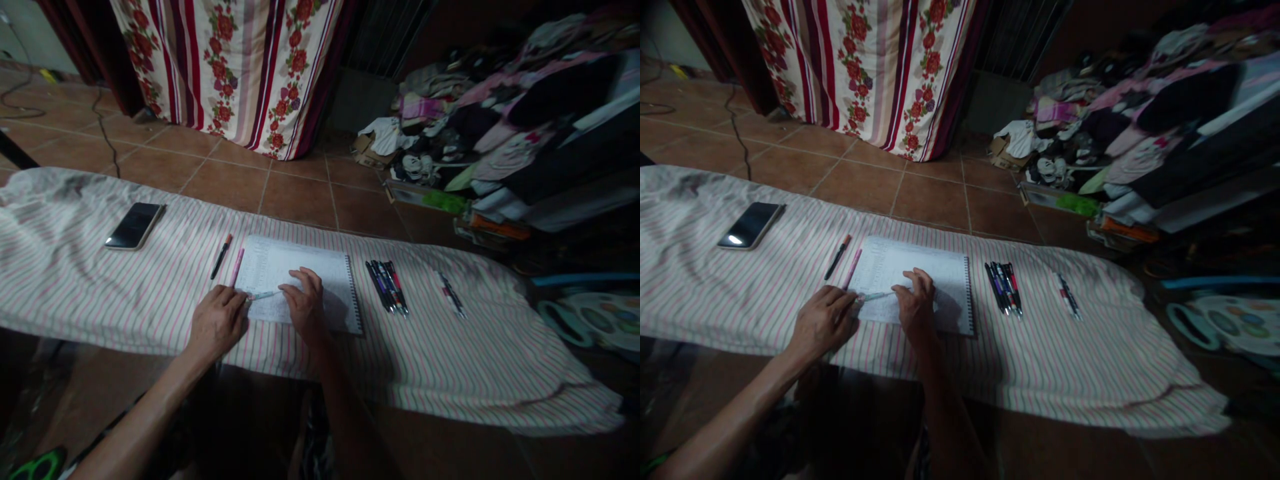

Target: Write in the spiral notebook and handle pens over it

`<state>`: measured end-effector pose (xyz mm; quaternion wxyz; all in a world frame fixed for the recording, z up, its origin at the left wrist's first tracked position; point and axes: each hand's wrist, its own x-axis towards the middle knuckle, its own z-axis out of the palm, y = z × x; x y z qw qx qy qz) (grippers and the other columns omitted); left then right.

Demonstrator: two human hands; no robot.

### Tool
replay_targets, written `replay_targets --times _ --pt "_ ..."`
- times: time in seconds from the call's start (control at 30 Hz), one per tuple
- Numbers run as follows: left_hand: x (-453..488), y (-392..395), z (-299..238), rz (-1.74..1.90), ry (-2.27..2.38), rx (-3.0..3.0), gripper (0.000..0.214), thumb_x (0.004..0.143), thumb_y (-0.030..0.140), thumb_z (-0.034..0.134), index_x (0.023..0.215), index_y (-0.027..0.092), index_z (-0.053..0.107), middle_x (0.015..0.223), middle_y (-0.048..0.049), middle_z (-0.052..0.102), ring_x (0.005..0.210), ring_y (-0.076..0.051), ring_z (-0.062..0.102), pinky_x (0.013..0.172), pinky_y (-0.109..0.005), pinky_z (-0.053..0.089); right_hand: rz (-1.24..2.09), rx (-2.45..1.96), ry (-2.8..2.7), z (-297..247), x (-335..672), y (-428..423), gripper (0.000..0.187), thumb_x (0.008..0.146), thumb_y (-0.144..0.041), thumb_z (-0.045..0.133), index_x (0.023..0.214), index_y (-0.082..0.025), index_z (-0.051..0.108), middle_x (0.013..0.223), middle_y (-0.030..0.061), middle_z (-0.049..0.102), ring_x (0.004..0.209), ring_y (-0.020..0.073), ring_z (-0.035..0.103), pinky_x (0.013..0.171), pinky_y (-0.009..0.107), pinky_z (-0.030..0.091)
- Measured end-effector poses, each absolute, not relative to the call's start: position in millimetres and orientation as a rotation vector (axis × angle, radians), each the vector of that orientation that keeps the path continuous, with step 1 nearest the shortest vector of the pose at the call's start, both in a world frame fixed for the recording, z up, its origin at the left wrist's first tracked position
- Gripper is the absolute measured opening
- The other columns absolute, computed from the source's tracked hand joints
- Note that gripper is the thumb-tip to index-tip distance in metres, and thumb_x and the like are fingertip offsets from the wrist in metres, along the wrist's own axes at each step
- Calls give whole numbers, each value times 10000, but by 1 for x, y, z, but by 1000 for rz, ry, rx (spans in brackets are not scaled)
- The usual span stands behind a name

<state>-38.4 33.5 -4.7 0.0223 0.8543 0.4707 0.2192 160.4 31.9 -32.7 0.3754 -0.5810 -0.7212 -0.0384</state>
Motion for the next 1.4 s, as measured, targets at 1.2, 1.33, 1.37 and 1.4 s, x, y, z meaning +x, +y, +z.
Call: replay_targets --times 1.2,1.33,1.37,1.4 --pt "-12 26 -11 423 1494 2529 269 895 301 363 1034 185 561 831 -51 632 787 -189 585 670 -285 436 12 -1416 -1968 -32 147 30 161 775 -180 614 841 -297 705 896 12 636 1075 219 424 913 401 359" --pt "-11 25 -9 395 1489 2549 250 893 294 360 979 186 569 803 -43 627 761 -187 578 662 -285 425 22 -1405 -1972 -33 148 29 199 786 -175 596 919 -288 690 956 17 631 1102 228 408 929 405 363" --pt "-11 26 -9 400 1492 2548 246 892 294 361 973 188 568 800 -41 626 760 -187 577 658 -285 422 26 -1400 -1977 -33 149 29 212 791 -170 586 942 -283 683 980 20 626 1116 230 400 937 408 360" --pt "-11 26 -9 406 1494 2546 243 892 292 363 971 190 568 801 -40 625 761 -186 576 657 -285 420 28 -1397 -1981 -32 149 29 225 794 -163 578 962 -277 676 1000 23 621 1130 232 392 946 412 357"
